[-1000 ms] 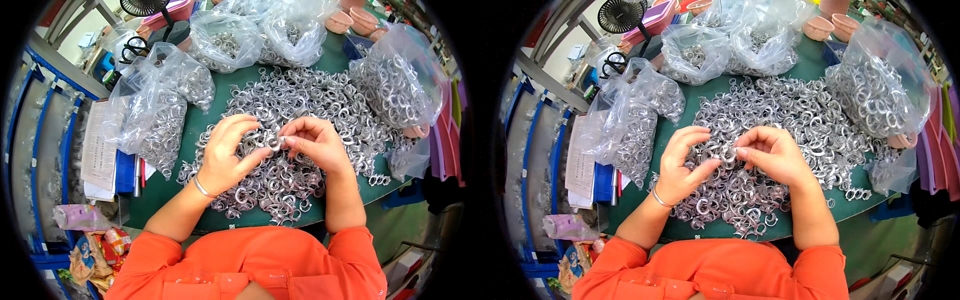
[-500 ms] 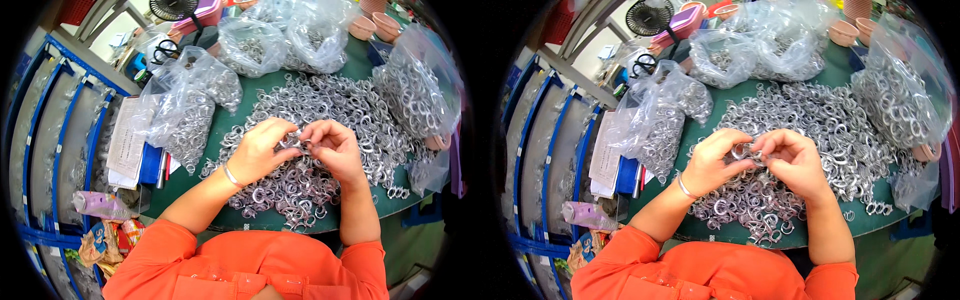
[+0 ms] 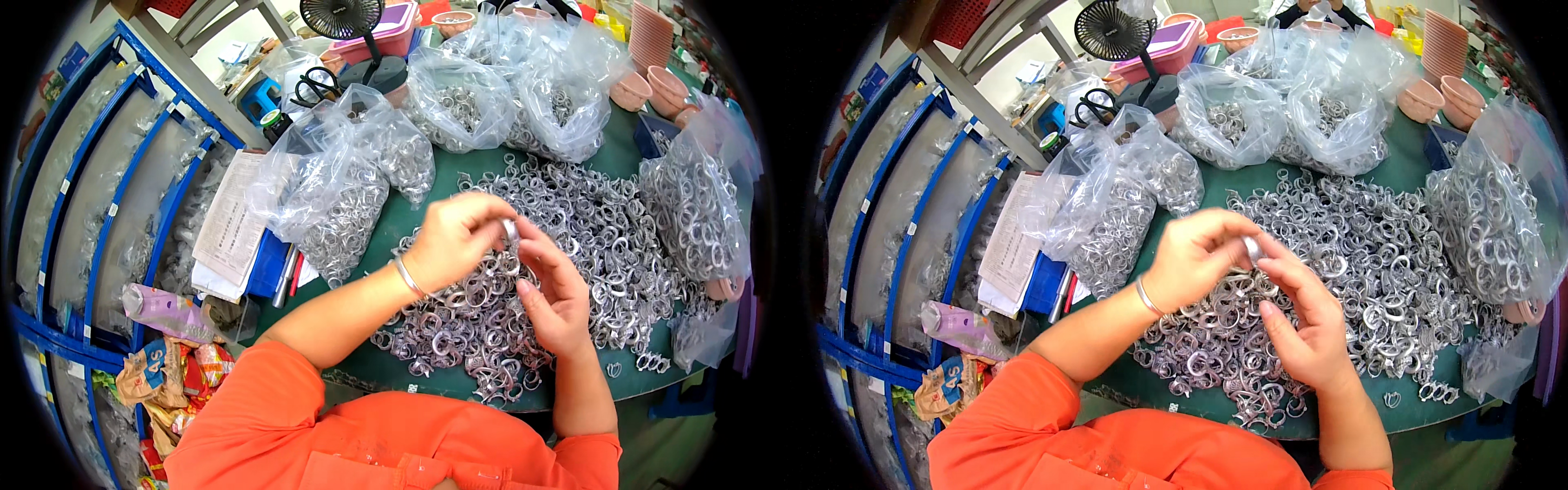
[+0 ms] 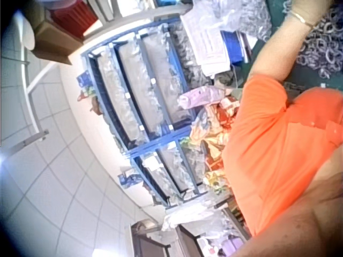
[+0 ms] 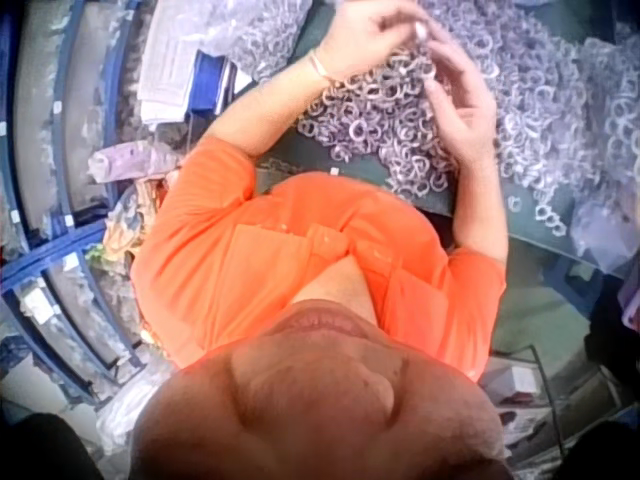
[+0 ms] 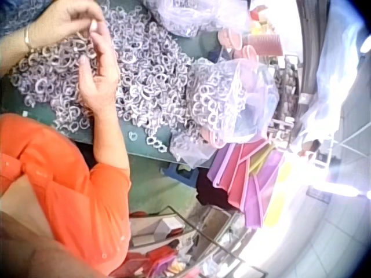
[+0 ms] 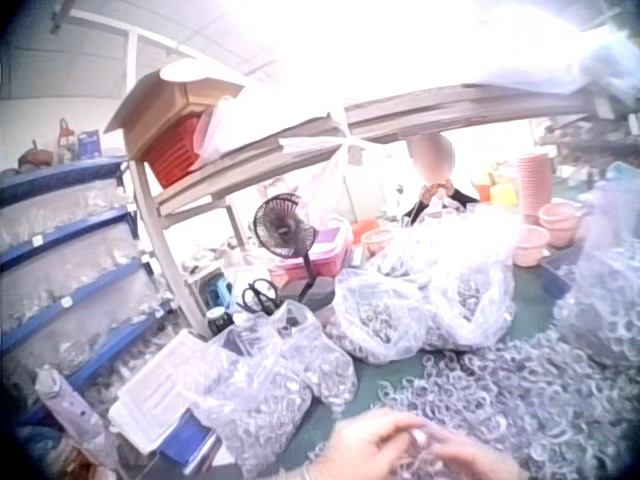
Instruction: The person sits on the floor at a green workbench and assembles small silver metal clasps by hand. They pick up individual components from a large pile, interlock them, and place the finished units into a clear plastic bag.
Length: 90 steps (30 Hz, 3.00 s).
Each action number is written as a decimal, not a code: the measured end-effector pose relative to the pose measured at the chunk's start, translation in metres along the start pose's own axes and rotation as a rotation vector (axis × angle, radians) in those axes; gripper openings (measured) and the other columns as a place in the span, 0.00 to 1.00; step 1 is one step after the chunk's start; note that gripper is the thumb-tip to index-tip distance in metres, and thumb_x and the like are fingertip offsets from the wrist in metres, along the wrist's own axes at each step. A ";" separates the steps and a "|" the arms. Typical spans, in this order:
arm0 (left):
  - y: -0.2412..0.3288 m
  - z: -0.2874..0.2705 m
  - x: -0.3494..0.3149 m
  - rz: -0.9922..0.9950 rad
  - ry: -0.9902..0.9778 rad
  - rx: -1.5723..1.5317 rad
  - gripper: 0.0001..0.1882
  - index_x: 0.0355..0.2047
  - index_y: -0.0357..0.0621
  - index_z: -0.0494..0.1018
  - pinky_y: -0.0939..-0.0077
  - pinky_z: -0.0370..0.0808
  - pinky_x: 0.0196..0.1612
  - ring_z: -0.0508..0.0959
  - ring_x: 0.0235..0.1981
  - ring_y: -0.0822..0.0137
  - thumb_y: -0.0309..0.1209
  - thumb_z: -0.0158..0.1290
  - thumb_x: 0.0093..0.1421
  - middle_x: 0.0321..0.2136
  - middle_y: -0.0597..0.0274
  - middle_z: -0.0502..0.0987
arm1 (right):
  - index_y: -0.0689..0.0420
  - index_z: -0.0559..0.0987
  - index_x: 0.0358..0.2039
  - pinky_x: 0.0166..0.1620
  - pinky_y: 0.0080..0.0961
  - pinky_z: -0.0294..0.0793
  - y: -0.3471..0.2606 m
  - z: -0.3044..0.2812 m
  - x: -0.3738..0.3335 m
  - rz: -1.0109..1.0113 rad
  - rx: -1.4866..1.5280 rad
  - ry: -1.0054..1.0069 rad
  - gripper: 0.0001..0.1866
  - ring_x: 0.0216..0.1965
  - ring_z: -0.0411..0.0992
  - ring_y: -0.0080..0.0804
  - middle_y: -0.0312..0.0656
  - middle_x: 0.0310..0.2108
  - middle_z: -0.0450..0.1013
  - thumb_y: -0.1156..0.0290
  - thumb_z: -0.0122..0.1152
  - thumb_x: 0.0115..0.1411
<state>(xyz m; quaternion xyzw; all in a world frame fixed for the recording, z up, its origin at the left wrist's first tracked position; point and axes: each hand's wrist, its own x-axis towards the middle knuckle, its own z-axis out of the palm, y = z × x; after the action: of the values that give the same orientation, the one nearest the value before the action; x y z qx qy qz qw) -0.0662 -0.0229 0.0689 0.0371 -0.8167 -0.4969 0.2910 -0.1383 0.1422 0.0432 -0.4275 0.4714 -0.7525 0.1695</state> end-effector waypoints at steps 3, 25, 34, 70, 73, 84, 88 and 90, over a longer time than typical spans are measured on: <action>-0.003 -0.040 0.040 -0.198 0.149 -0.158 0.07 0.38 0.36 0.75 0.79 0.77 0.29 0.81 0.27 0.68 0.20 0.51 0.59 0.30 0.58 0.79 | 0.65 0.75 0.44 0.58 0.33 0.65 0.001 -0.014 0.005 -0.202 -0.500 0.081 0.15 0.56 0.68 0.42 0.55 0.54 0.69 0.85 0.52 0.55; 0.009 0.043 0.021 0.597 -0.703 0.856 0.09 0.28 0.43 0.74 0.65 0.70 0.37 0.74 0.36 0.56 0.24 0.60 0.44 0.32 0.60 0.73 | 0.61 0.80 0.32 0.27 0.13 0.66 0.020 -0.067 0.022 -0.085 -0.328 0.515 0.07 0.24 0.68 0.13 0.31 0.24 0.73 0.82 0.53 0.56; 0.001 0.006 0.024 0.368 -0.501 0.350 0.10 0.29 0.40 0.75 0.73 0.73 0.41 0.76 0.38 0.61 0.19 0.62 0.46 0.35 0.58 0.75 | 0.62 0.79 0.33 0.27 0.17 0.69 0.014 -0.052 0.016 -0.003 -0.431 0.245 0.07 0.25 0.70 0.18 0.38 0.28 0.76 0.80 0.54 0.56; -0.025 -0.027 -0.097 0.359 -0.066 0.456 0.25 0.43 0.42 0.70 0.59 0.66 0.52 0.74 0.48 0.50 0.25 0.66 0.43 0.41 0.54 0.76 | 0.62 0.76 0.30 0.27 0.22 0.65 -0.026 -0.075 -0.025 0.392 -0.801 0.129 0.05 0.24 0.66 0.24 0.35 0.24 0.70 0.74 0.59 0.60; -0.029 -0.028 -0.100 0.348 -0.052 0.410 0.26 0.43 0.42 0.70 0.58 0.67 0.53 0.74 0.49 0.49 0.22 0.65 0.43 0.43 0.53 0.76 | 0.58 0.75 0.32 0.25 0.15 0.61 -0.030 -0.072 -0.022 0.575 -0.455 0.287 0.07 0.22 0.62 0.14 0.29 0.24 0.69 0.69 0.55 0.65; -0.028 -0.028 -0.101 0.324 -0.023 0.382 0.25 0.43 0.44 0.71 0.60 0.67 0.51 0.74 0.48 0.51 0.23 0.64 0.43 0.42 0.55 0.76 | 0.59 0.75 0.36 0.26 0.13 0.59 -0.085 -0.104 0.042 -0.194 -0.774 0.609 0.07 0.23 0.63 0.15 0.32 0.25 0.70 0.68 0.53 0.66; -0.026 -0.025 -0.100 0.336 -0.033 0.362 0.25 0.43 0.42 0.71 0.59 0.66 0.52 0.73 0.49 0.50 0.21 0.64 0.42 0.43 0.53 0.75 | 0.65 0.75 0.42 0.50 0.35 0.66 -0.135 -0.200 0.094 -0.576 -1.645 0.651 0.13 0.42 0.69 0.43 0.50 0.36 0.72 0.69 0.53 0.61; -0.027 -0.026 -0.103 0.334 -0.049 0.364 0.26 0.45 0.42 0.70 0.58 0.66 0.54 0.72 0.50 0.49 0.20 0.63 0.43 0.44 0.52 0.74 | 0.63 0.77 0.41 0.51 0.34 0.67 -0.136 -0.210 0.100 -0.359 -1.761 0.526 0.12 0.46 0.70 0.43 0.50 0.40 0.73 0.69 0.53 0.61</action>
<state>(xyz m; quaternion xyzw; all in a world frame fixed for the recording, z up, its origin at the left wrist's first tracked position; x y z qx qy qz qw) 0.0260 -0.0207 0.0102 -0.0584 -0.8944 -0.2873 0.3379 -0.3443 0.2624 0.1684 -0.2845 0.8217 -0.2117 -0.4462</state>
